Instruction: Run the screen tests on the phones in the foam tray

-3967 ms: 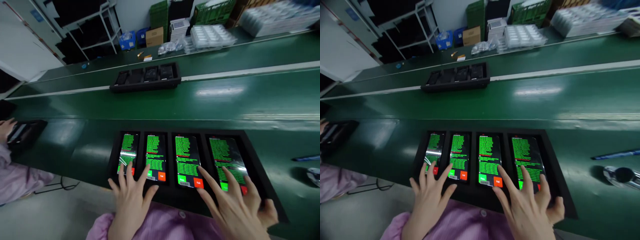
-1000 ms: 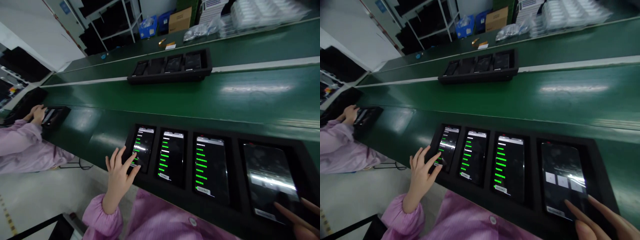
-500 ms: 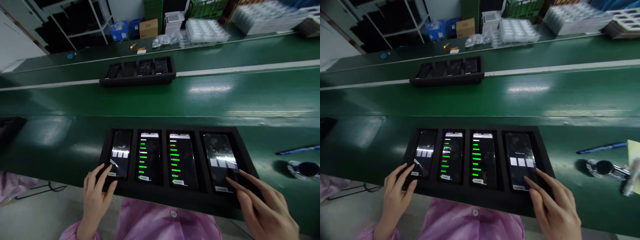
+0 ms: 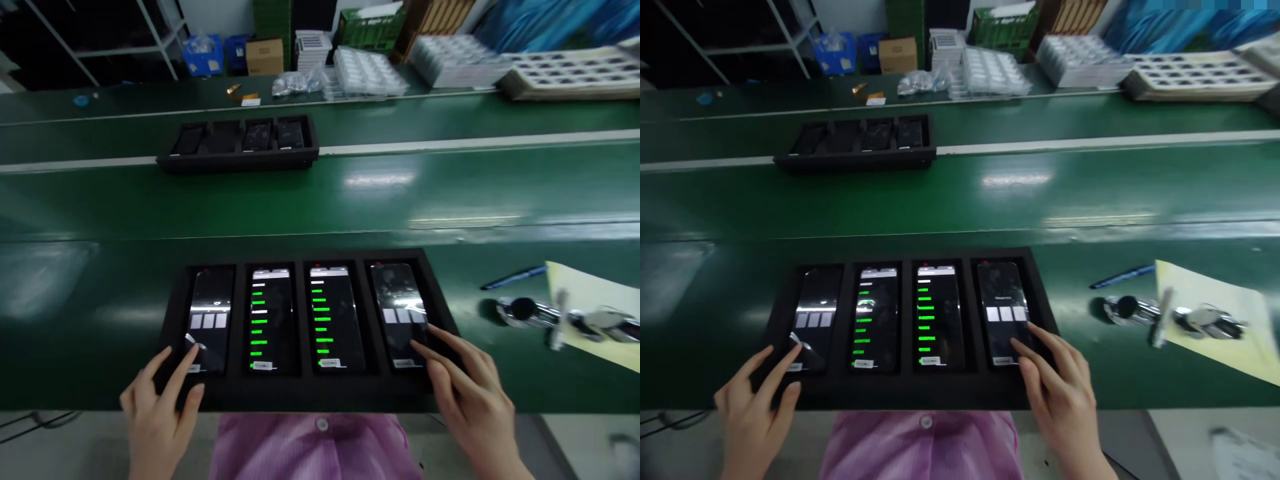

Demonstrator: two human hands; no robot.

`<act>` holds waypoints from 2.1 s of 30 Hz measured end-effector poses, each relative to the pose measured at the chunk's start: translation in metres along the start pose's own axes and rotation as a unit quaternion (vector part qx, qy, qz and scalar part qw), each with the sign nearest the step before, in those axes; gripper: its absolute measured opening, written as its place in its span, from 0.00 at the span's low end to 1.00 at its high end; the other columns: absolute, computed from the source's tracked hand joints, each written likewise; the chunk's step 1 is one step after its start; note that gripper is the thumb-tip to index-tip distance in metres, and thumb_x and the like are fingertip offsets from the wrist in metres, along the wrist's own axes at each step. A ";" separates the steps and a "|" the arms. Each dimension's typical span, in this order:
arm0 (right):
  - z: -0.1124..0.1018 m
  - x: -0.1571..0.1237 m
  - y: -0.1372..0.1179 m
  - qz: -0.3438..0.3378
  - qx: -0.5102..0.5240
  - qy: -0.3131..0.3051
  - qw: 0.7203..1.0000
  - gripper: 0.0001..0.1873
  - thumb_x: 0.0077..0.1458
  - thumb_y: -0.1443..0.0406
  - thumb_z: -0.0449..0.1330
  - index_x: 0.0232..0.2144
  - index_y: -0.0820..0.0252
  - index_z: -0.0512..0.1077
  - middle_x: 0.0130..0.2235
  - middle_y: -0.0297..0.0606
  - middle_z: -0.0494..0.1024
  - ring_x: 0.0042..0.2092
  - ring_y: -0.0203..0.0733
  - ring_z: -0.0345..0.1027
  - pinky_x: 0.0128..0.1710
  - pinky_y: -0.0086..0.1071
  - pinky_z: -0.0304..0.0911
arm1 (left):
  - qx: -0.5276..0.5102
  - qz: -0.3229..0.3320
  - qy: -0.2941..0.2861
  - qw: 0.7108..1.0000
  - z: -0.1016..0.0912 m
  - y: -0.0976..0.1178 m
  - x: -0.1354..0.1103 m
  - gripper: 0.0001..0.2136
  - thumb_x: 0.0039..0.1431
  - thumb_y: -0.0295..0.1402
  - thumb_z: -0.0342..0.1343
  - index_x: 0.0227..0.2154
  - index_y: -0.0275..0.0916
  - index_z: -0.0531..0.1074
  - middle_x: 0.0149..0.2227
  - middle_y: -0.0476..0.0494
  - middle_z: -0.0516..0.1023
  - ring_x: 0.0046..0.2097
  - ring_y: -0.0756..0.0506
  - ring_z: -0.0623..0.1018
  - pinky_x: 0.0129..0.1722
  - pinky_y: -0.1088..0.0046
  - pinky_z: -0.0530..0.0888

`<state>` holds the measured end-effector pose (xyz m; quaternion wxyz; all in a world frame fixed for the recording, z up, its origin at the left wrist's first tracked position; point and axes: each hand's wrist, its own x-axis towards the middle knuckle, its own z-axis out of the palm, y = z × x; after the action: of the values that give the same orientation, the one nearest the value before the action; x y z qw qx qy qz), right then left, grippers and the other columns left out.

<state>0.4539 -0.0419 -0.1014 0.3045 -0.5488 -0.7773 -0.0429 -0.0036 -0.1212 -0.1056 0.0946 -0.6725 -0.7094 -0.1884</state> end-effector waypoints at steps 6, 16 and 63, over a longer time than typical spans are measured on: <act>-0.001 0.021 -0.013 -0.009 -0.058 -0.046 0.997 0.17 0.72 0.63 0.53 0.56 0.54 0.78 0.64 0.48 0.71 0.61 0.55 0.68 0.55 0.50 0.65 | -0.003 -0.010 0.007 1.000 0.007 -0.005 -0.005 0.18 0.72 0.41 0.51 0.55 0.38 0.77 0.65 0.27 0.70 0.55 0.31 0.73 0.60 0.43 0.64; 0.013 0.050 -0.070 -0.109 0.016 -0.080 0.991 0.20 0.74 0.55 0.51 0.55 0.55 0.77 0.65 0.50 0.71 0.63 0.56 0.64 0.60 0.52 0.57 | -0.003 0.009 0.009 1.000 0.004 -0.001 0.001 0.19 0.73 0.41 0.48 0.54 0.37 0.78 0.63 0.27 0.69 0.55 0.33 0.72 0.56 0.51 0.63; 0.034 0.036 -0.066 -0.153 0.044 -0.039 0.987 0.14 0.72 0.60 0.55 0.49 0.56 0.78 0.57 0.48 0.78 0.55 0.57 0.72 0.52 0.52 0.62 | -0.039 0.112 -0.049 0.992 0.002 0.080 0.053 0.20 0.72 0.48 0.55 0.60 0.49 0.76 0.65 0.39 0.73 0.67 0.37 0.67 0.75 0.44 0.40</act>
<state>0.3739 -0.0242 -0.0928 0.2879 -0.4110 -0.8644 -0.0327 0.0721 -0.0697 -0.0752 0.0537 -0.7591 -0.6257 -0.1714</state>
